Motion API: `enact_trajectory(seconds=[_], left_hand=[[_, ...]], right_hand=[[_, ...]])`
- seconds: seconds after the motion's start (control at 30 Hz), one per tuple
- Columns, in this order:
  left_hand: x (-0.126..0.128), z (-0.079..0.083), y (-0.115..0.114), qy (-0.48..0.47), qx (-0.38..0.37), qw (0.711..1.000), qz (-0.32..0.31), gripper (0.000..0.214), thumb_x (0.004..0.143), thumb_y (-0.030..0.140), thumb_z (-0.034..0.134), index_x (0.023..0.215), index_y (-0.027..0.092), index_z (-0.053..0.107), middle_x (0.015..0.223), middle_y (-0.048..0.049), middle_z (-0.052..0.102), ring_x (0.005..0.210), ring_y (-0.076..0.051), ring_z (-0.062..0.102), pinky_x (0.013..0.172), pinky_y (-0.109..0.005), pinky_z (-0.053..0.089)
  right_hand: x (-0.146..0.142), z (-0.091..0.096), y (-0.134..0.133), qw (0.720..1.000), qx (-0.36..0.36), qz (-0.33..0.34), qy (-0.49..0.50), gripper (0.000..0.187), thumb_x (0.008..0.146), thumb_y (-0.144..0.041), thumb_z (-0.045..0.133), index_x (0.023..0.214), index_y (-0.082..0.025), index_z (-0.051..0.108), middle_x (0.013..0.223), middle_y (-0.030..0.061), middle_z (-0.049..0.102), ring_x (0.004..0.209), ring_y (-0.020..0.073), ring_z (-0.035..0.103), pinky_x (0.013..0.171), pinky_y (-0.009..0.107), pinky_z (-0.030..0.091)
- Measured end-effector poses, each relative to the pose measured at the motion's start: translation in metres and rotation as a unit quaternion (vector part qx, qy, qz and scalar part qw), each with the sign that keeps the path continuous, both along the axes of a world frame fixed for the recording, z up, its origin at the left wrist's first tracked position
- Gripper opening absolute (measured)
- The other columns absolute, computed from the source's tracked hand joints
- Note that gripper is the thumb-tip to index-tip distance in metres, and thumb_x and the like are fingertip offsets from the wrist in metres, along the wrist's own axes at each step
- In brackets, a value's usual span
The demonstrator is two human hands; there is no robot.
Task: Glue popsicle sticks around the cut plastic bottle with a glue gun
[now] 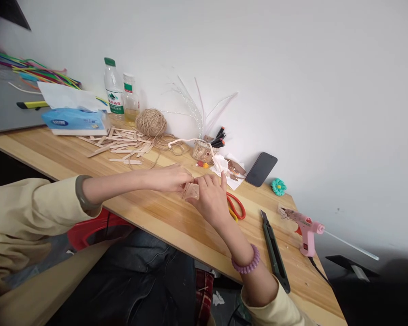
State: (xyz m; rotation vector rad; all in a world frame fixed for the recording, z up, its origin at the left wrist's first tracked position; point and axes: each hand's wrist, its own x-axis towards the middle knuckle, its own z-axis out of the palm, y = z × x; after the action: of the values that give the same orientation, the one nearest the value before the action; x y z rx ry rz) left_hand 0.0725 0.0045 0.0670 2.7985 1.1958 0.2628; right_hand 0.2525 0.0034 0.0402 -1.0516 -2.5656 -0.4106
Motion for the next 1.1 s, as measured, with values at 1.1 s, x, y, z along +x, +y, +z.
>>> enact_trajectory(seconds=[1.1], left_hand=[[-0.011, 0.007, 0.009, -0.217, -0.092, 0.968, 0.084, 0.007, 0.066, 0.022, 0.07, 0.07, 0.015, 0.071, 0.069, -0.0021, 0.071, 0.068, -0.018, 0.062, 0.064, -0.026, 0.044]], right_hand=[[0.006, 0.024, 0.017, 0.982, -0.052, 0.061, 0.172, 0.058, 0.075, -0.047, 0.067, 0.123, -0.02, 0.048, 0.126, 0.0149, 0.054, 0.121, 0.03, 0.047, 0.105, 0.057, 0.027]])
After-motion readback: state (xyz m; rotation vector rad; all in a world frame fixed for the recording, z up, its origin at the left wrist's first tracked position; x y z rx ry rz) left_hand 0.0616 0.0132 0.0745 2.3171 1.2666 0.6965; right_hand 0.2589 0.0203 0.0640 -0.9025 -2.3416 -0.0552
